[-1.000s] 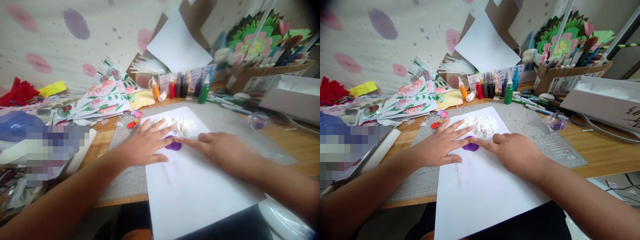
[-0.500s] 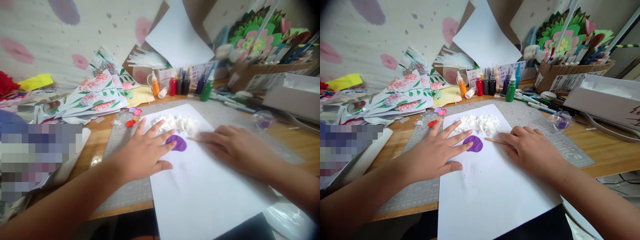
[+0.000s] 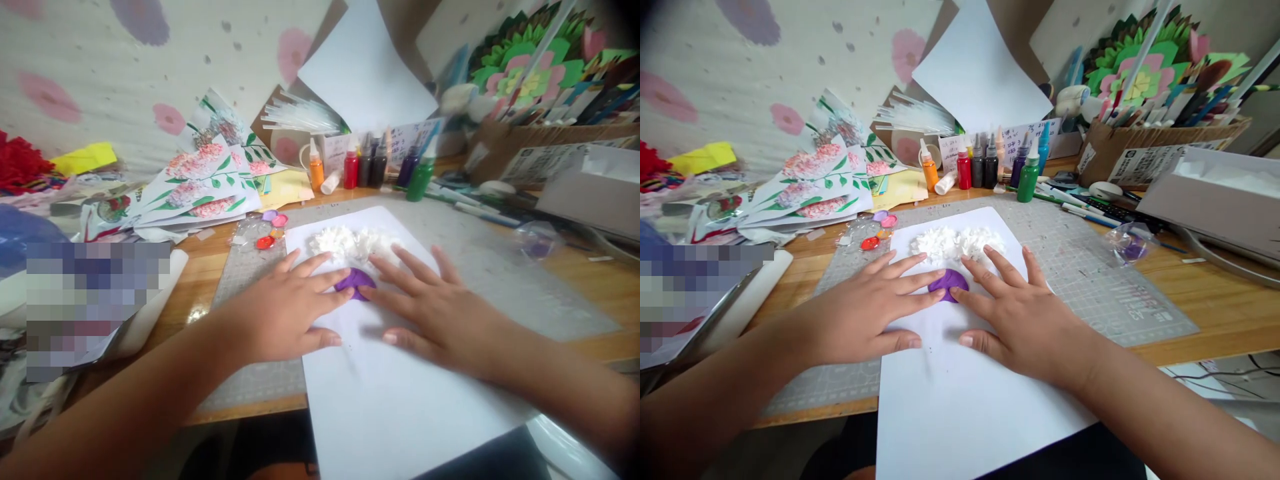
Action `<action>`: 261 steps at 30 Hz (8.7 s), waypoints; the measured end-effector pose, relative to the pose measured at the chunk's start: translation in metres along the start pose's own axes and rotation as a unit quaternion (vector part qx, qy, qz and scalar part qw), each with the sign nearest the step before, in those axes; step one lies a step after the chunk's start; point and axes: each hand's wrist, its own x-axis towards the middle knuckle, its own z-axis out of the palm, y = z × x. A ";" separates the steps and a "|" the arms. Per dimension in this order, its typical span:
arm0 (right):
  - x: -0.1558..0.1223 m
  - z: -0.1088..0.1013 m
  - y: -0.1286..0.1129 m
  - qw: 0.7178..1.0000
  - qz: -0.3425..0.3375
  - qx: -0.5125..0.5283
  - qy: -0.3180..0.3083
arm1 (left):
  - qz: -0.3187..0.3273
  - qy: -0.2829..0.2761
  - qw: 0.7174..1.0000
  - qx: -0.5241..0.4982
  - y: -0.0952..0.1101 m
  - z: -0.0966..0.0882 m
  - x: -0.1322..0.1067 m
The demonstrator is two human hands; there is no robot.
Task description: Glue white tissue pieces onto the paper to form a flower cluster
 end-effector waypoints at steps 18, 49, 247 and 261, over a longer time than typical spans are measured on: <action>-0.004 0.000 -0.002 0.999 -0.012 -0.027 0.045 | -0.015 0.025 1.000 0.000 0.001 0.013 -0.002; 0.015 -0.018 0.052 0.892 0.124 0.176 0.397 | -0.022 0.067 0.997 -0.018 0.008 0.015 0.006; 0.030 0.001 0.108 0.909 0.167 0.276 0.264 | -0.119 0.077 0.989 0.044 0.011 0.026 0.003; 0.031 0.000 0.109 0.909 0.179 0.271 0.262 | -0.139 -0.009 0.990 0.035 0.007 0.017 0.004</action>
